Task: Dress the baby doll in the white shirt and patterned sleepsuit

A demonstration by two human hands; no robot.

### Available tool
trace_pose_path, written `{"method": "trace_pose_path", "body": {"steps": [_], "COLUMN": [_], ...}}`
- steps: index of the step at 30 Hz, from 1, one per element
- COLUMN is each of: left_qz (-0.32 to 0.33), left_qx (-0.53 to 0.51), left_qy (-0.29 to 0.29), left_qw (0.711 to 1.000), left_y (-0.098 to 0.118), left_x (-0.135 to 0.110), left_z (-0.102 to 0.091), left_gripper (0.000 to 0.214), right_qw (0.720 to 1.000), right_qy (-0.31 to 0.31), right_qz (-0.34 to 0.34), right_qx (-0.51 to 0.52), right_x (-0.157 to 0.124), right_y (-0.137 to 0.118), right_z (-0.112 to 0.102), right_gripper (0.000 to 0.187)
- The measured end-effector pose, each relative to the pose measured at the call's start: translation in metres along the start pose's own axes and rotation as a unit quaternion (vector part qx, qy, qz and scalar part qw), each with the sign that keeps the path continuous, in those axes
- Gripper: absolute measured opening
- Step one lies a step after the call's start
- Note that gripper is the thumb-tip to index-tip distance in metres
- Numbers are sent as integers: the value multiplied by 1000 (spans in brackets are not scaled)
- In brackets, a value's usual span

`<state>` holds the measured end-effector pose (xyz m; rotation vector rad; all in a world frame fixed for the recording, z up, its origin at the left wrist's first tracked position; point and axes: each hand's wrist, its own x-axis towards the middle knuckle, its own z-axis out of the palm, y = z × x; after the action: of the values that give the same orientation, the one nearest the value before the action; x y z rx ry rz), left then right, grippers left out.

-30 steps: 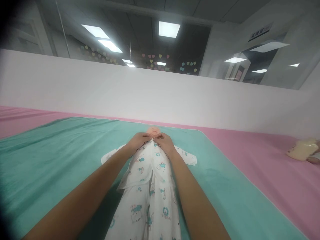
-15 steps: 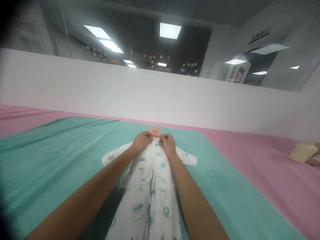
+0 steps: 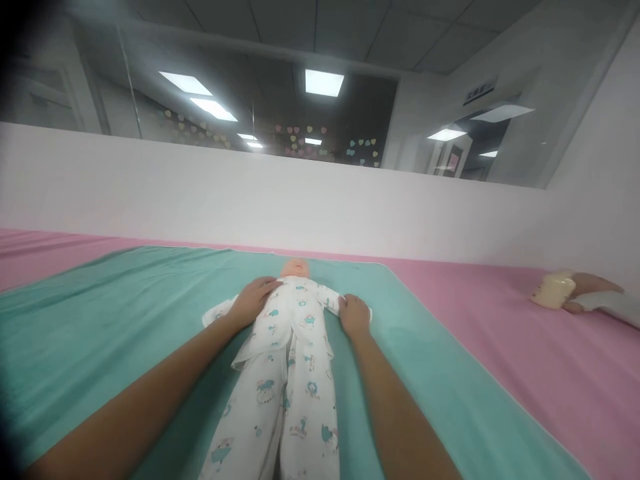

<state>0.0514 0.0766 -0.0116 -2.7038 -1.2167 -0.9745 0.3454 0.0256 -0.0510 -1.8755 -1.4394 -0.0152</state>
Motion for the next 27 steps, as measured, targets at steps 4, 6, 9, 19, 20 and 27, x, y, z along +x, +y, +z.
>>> {"method": "trace_pose_path", "body": {"steps": [4,6,9,19,20,27], "left_qz": [-67,-126,-249,-411,-421,-433], "left_qx": [63,83,94,-25,-51,-271], "left_qy": [-17,-27,-67,-23,5,105], "left_qw": [996,988,962,911,905,853], "left_y": [-18,-28,-42,-62,-63,-41], "left_x": [-42,-58,-73,-73,-73,-71], "left_z": [-20,-35,-55,-62,-62,-67], "left_gripper": [39,43,50,52,48,50], "right_qw": [996,993,991,982,981,973], "right_qy": [-9,-6,-13,-20,-17,-1], "right_qz": [83,113,135,187,191,160], "right_qx": [-15,-13,-2,18,23,165], "right_x": [-3,-4,-4,4,4,6], "right_y": [42,53,56,55,55,58], "right_z": [-29,-37,-40,-44,-45,-43], "right_gripper": [29,31,35,31,31,27]}}
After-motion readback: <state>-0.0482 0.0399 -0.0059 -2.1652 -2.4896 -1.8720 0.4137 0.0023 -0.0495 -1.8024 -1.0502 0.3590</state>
